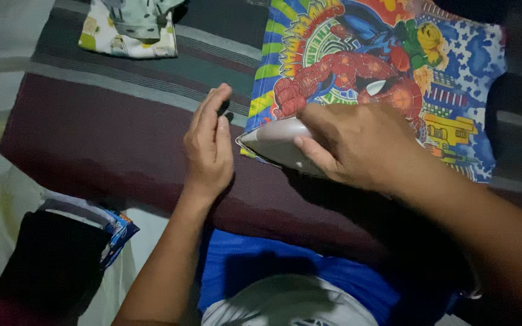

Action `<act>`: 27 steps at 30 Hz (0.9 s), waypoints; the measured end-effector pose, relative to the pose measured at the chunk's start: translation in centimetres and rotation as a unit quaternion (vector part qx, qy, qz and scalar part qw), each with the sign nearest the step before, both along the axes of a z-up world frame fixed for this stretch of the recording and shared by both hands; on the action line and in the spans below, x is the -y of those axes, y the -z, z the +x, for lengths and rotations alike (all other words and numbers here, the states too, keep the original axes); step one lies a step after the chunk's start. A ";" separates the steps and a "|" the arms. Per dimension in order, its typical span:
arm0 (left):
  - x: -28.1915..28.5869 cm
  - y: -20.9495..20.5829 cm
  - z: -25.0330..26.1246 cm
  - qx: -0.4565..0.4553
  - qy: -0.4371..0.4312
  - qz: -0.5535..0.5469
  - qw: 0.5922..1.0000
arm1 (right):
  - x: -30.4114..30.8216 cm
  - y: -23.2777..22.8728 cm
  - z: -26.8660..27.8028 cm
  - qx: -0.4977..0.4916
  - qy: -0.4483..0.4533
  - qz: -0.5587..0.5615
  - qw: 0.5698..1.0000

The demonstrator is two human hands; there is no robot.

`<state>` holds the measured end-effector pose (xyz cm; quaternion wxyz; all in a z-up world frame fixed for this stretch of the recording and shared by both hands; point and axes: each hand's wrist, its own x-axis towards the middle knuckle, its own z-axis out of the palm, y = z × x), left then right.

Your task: The person irons an orange and light blue short, then folds it and places it on a stack. Next, they unfold a Spider-Man t-shirt, iron it, and fold it. The person uses an iron and handles the garments by hand on a striped surface.

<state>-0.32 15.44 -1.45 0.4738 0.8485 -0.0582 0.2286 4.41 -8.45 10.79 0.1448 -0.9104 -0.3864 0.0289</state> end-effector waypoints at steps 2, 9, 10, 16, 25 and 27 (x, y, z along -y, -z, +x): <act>0.2 0.0 -0.1 -0.016 -0.013 0.046 0.999 | -0.2 -0.1 0.4 0.006 0.008 -0.012 1.000; 1.4 -0.7 -0.2 -0.079 -0.031 0.195 0.977 | -0.3 0.4 1.7 0.039 0.060 -0.035 0.997; 1.3 -0.8 -0.2 -0.077 -0.026 0.205 0.975 | -0.2 0.4 1.9 0.043 0.059 -0.032 0.997; 1.1 -1.1 -0.6 -0.103 -0.009 0.240 0.965 | 1.4 -0.1 2.8 0.019 0.020 -0.048 0.998; 1.0 -1.5 -0.5 -0.135 0.010 0.246 0.960 | -0.1 2.7 7.7 0.055 0.166 -0.057 0.983; 1.0 -1.5 -0.5 -0.146 0.020 0.252 0.957 | 0.5 3.2 8.8 0.100 0.178 -0.038 0.978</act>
